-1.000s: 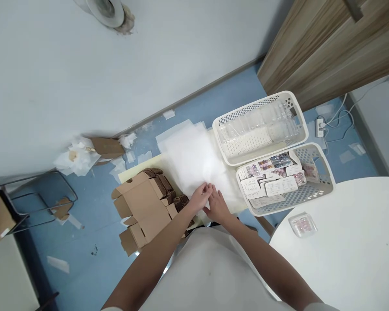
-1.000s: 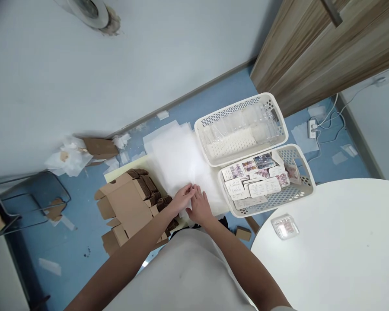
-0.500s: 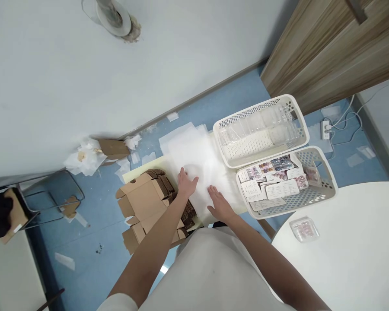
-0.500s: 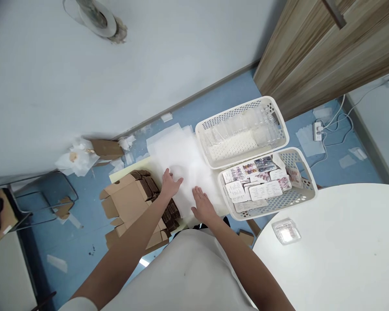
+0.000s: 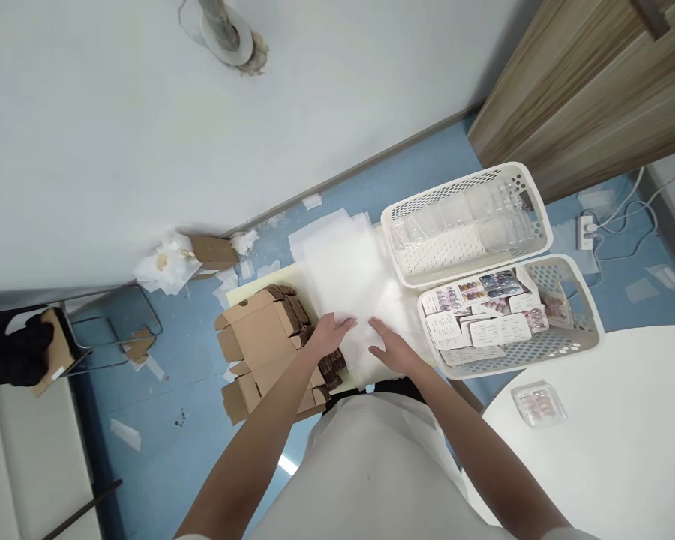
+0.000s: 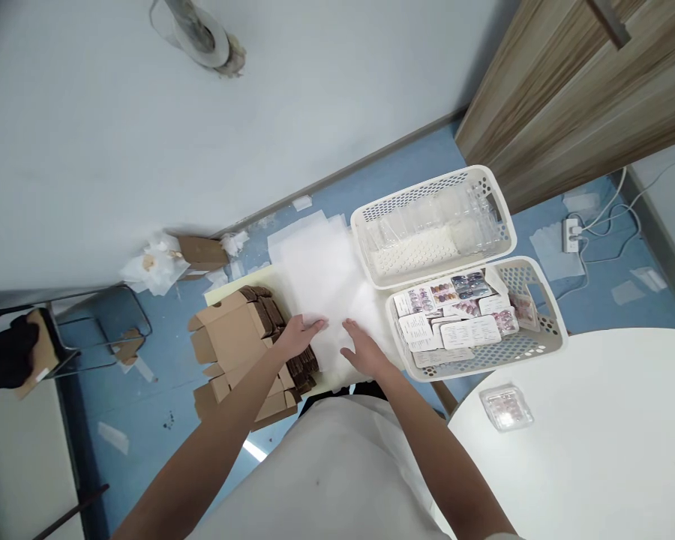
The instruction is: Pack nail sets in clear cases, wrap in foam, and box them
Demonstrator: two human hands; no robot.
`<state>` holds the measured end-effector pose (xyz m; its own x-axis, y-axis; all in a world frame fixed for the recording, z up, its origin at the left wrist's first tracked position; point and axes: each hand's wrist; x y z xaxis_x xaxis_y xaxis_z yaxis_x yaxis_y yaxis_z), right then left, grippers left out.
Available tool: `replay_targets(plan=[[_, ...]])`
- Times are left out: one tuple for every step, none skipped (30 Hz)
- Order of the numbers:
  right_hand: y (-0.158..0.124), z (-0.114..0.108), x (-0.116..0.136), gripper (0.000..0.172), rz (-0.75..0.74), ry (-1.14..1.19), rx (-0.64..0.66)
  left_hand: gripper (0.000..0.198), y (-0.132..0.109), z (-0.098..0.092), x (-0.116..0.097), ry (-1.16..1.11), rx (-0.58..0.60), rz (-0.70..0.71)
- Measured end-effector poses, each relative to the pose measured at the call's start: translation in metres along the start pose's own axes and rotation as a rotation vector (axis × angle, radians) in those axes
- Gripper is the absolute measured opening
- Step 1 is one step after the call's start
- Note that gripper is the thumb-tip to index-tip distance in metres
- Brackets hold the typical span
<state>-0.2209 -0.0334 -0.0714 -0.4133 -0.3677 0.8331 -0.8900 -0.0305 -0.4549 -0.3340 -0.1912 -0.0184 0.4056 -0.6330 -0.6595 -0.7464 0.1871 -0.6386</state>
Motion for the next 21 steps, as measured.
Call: replay_targets(plan=[[-0.001,-0.001,-0.001,0.060,0.005,0.018,-0.028,0.024,-0.004,-0.001,-0.002,0.009,0.000,0.034],[-0.002,-0.002,-0.001,0.059,0.020,0.036,-0.067,0.024,-0.007,-0.002,-0.005,0.019,-0.005,0.059],[-0.004,-0.003,-0.001,0.058,0.041,0.058,-0.116,0.024,-0.010,-0.004,-0.007,0.023,-0.020,0.072],[-0.007,-0.003,0.000,0.057,0.065,0.083,-0.172,0.025,-0.013,-0.005,-0.010,0.014,-0.031,0.076],[-0.012,-0.005,0.001,0.057,0.085,0.105,-0.231,0.026,-0.016,-0.007,-0.012,-0.013,-0.042,0.073],[-0.017,-0.006,0.003,0.056,0.093,0.123,-0.287,0.028,-0.019,-0.010,-0.015,-0.053,-0.048,0.065],[-0.023,-0.007,0.006,0.057,0.088,0.134,-0.339,0.031,-0.022,-0.012,-0.017,-0.098,-0.053,0.057],[-0.029,-0.009,0.009,0.057,0.074,0.137,-0.385,0.034,-0.025,-0.014,-0.019,-0.138,-0.056,0.051],[-0.037,-0.009,0.013,0.056,0.058,0.136,-0.427,0.037,-0.028,-0.017,-0.020,-0.168,-0.057,0.053],[-0.044,-0.009,0.016,0.056,0.048,0.137,-0.467,0.038,-0.031,-0.019,-0.021,-0.183,-0.056,0.066],[-0.051,-0.008,0.020,0.055,0.048,0.143,-0.506,0.039,-0.035,-0.021,-0.022,-0.188,-0.062,0.087],[-0.058,-0.006,0.023,0.055,0.061,0.153,-0.546,0.039,-0.039,-0.023,-0.023,-0.185,-0.076,0.113],[-0.065,-0.002,0.025,0.055,0.083,0.165,-0.589,0.039,-0.045,-0.024,-0.024,-0.179,-0.095,0.142],[-0.071,0.003,0.027,0.057,0.110,0.178,-0.633,0.039,-0.051,-0.026,-0.024,-0.175,-0.116,0.169],[-0.077,0.009,0.029,0.059,0.136,0.190,-0.677,0.038,-0.057,-0.028,-0.025,-0.179,-0.140,0.193],[-0.082,0.016,0.030,0.062,0.158,0.201,-0.718,0.038,-0.065,-0.031,-0.025,-0.191,-0.161,0.211],[-0.086,0.024,0.031,0.065,0.174,0.212,-0.754,0.037,-0.073,-0.033,-0.026,-0.213,-0.178,0.223],[-0.091,0.032,0.032,0.069,0.187,0.227,-0.786,0.036,-0.082,-0.037,-0.025,-0.243,-0.192,0.233],[-0.095,0.040,0.033,0.072,0.199,0.246,-0.816,0.036,-0.090,-0.041,-0.024,-0.281,-0.207,0.244],[-0.099,0.049,0.033,0.075,0.213,0.268,-0.840,0.035,-0.098,-0.045,-0.023,-0.321,-0.221,0.258],[-0.103,0.057,0.034,0.077,0.230,0.297,-0.857,0.035,-0.106,-0.050,-0.020,-0.366,-0.233,0.272]])
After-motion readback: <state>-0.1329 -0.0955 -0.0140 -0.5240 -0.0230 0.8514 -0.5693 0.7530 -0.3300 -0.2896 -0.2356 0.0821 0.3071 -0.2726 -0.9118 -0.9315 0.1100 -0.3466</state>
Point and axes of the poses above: each hand's wrist, its own y-axis towards the middle knuckle, its own z-axis out of the palm, x = y × z, and after that the axes turned 11 degrees about -x, right-handed
